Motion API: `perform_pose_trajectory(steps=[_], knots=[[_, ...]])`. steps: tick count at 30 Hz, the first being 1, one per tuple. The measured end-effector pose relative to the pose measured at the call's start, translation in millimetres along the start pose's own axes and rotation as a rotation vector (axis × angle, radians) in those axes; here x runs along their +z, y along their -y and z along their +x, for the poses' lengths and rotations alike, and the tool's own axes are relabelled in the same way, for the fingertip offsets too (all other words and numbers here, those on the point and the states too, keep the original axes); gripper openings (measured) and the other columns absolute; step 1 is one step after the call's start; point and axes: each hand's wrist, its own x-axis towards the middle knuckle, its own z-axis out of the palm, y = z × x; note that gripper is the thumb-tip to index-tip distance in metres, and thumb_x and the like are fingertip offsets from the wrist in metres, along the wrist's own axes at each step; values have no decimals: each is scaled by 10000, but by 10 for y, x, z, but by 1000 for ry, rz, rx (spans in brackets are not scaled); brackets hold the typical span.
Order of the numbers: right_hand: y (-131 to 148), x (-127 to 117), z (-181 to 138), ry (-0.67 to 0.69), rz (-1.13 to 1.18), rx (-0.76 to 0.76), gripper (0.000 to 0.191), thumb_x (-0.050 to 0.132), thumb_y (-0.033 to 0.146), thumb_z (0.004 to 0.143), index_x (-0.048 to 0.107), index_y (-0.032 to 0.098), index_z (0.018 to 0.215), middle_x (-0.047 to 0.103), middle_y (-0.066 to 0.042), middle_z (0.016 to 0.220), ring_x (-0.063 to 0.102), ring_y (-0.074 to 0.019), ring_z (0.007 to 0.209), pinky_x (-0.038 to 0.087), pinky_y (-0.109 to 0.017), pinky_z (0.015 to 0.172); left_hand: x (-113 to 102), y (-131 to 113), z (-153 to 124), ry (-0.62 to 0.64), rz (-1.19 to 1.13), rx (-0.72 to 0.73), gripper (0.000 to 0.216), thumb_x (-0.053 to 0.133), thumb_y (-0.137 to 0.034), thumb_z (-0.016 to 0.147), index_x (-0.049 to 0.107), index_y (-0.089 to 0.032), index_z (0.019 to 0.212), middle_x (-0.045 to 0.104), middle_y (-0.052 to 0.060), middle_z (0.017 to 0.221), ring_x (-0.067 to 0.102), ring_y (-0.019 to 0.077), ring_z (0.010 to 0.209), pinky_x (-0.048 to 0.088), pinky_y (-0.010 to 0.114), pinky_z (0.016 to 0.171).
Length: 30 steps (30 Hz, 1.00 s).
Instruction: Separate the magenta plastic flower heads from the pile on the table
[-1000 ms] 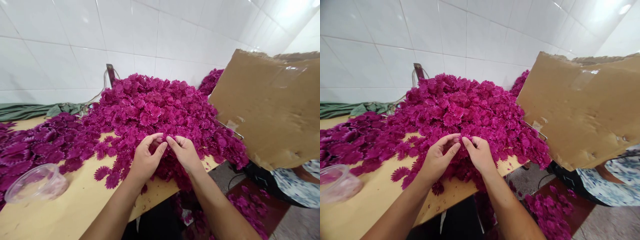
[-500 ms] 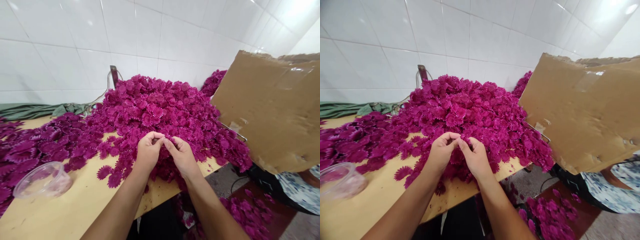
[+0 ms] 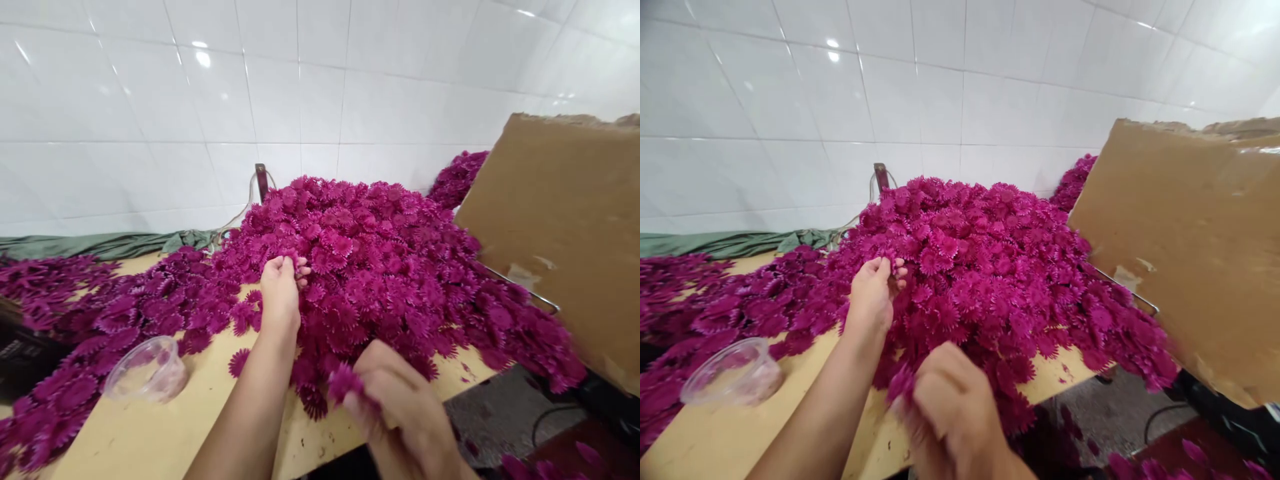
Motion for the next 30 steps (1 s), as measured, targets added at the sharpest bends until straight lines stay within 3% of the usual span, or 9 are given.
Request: perform_pose_trajectory(steps=[3,5,9,12,18,21,25,27,30], knots=[[-204,-119,17,-154,196,292,50,557,248,781,560,198,783,557,-13,702,500,-115,615,407,-228,553,-105,40,-85,220,28,44,129,572,-118,678,484,-157,763,602,-34,646,562,59,567,431,175,566],[-366,-185,40,-266,329,473,187,648,335,712,569,199,814,548,10,670,477,-97,570,399,-205,521,-169,94,-189,349,45,5,217,616,-111,631,513,-157,816,613,-32,669,565,67,606,448,192,622],[-494,-197,38,-210,440,644,288,686,432,661,587,184,767,545,14,627,465,-92,561,401,-195,523,-266,123,-317,478,133,-81,298,660,-129,600,587,-156,888,643,-2,746,568,91,679,446,213,667],[-487,-146,41,-150,453,672,341,668,489,659,559,167,647,501,16,568,421,-85,527,369,-197,495,-293,94,-330,527,212,-86,200,654,-160,611,632,-156,809,651,9,739,560,107,677,443,238,683],[-521,-54,181,-170,474,689,449,638,564,639,445,173,531,312,59,495,257,-62,458,244,-200,414,-317,101,-319,491,318,-27,112,641,-204,622,618,-150,717,616,-2,681,522,104,643,415,229,638],[-513,-27,267,-162,401,582,413,671,512,617,473,168,504,417,28,568,387,-81,539,353,-209,506,-340,114,-313,479,302,-36,165,669,-247,603,584,-155,710,564,-32,620,470,84,575,380,208,557],[-500,38,321,-83,440,498,256,706,376,596,563,164,582,595,-55,902,550,-154,846,436,-267,770,-343,130,-293,493,228,-92,256,710,-289,561,540,-162,704,526,-57,579,440,68,531,357,191,515],[-508,86,325,-34,481,506,204,678,331,627,562,165,603,619,-59,910,566,-157,842,441,-283,777,-334,138,-287,489,197,-111,289,729,-297,541,527,-163,697,544,-50,601,464,72,553,366,190,528],[-524,142,320,-42,447,520,159,637,311,662,574,165,655,612,-19,732,544,-125,676,441,-263,654,-326,145,-288,476,155,-132,337,756,-308,513,520,-166,707,562,-42,628,487,74,576,373,186,538]])
